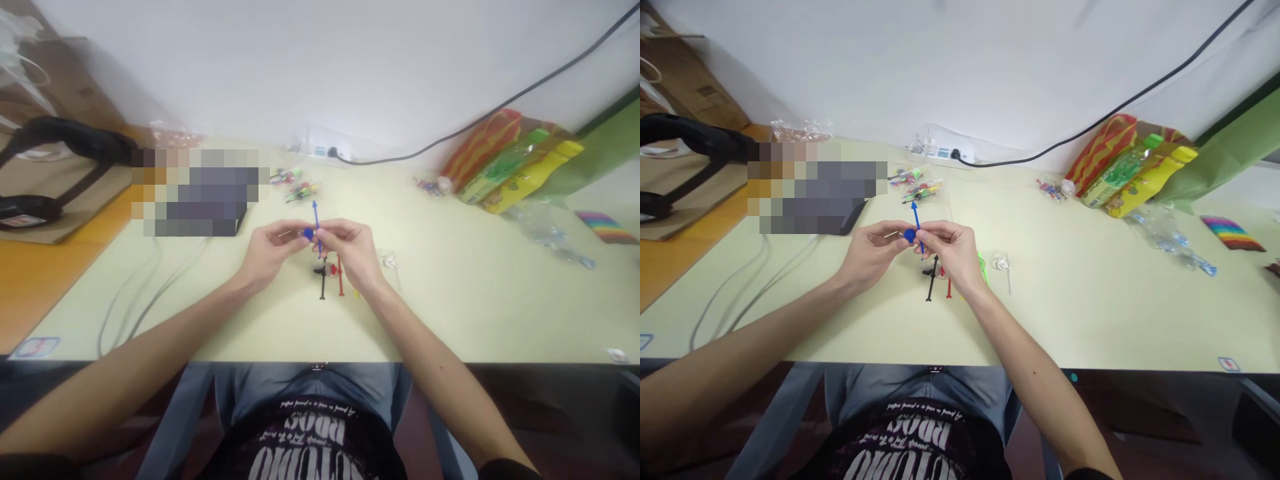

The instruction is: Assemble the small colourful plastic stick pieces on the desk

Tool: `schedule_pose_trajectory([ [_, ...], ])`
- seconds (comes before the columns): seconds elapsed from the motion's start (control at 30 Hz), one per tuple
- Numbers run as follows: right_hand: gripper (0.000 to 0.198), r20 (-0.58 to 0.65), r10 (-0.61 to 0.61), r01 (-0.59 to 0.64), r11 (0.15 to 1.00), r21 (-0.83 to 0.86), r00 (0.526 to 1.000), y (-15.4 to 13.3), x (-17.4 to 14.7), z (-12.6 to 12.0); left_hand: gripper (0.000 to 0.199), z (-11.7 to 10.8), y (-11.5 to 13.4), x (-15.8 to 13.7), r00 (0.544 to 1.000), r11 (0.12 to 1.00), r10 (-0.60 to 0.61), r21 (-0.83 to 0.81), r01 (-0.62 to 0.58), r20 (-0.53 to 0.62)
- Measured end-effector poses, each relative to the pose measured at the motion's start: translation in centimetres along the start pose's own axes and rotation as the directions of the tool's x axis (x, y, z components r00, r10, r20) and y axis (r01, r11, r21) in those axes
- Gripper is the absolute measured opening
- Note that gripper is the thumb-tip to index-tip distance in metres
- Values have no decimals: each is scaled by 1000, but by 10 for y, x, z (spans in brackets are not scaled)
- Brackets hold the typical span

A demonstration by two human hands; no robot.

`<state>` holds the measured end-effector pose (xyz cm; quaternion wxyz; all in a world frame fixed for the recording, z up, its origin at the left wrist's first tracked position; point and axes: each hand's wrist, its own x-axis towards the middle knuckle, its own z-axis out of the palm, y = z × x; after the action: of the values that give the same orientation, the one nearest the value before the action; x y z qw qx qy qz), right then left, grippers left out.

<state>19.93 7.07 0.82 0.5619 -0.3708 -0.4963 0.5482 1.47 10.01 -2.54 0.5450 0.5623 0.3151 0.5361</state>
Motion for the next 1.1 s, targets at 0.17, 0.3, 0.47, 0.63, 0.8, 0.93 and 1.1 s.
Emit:
schedule_pose_trajectory([
  [0.17, 38, 7, 8, -8, 1000, -3, 1000, -1, -3, -2, 42, -4, 4, 1, 1000, 1000, 22, 19, -21, -10],
  [0.3, 42, 43, 48, -48, 999, 3, 998, 1, -4, -2, 43, -7, 4, 4, 1000, 1000, 16, 24, -17, 13],
  [0.47, 46, 92, 96, -99, 995, 28, 991, 1, -5, -2, 39, -8, 5, 2, 999, 999, -3, 49, 0, 51],
  [0.63, 46, 107, 152, -160, 985, 72, 983, 2, -4, -2, 35, -7, 16, 2, 995, 995, 11, 93, -21, 104],
  [0.8, 49, 130, 217, -233, 964, 130, 968, 2, -5, -1, 33, -8, 23, 1, 989, 979, 59, 187, -85, 139],
  [0.93, 52, 134, 239, -253, 962, 103, 962, 2, -6, 0, 31, -9, 21, 2, 981, 979, 97, 161, -124, 166],
  [1.1, 54, 153, 265, -276, 960, 53, 952, 0, -5, 0, 31, -10, 21, 5, 977, 980, 95, 154, -126, 192],
])
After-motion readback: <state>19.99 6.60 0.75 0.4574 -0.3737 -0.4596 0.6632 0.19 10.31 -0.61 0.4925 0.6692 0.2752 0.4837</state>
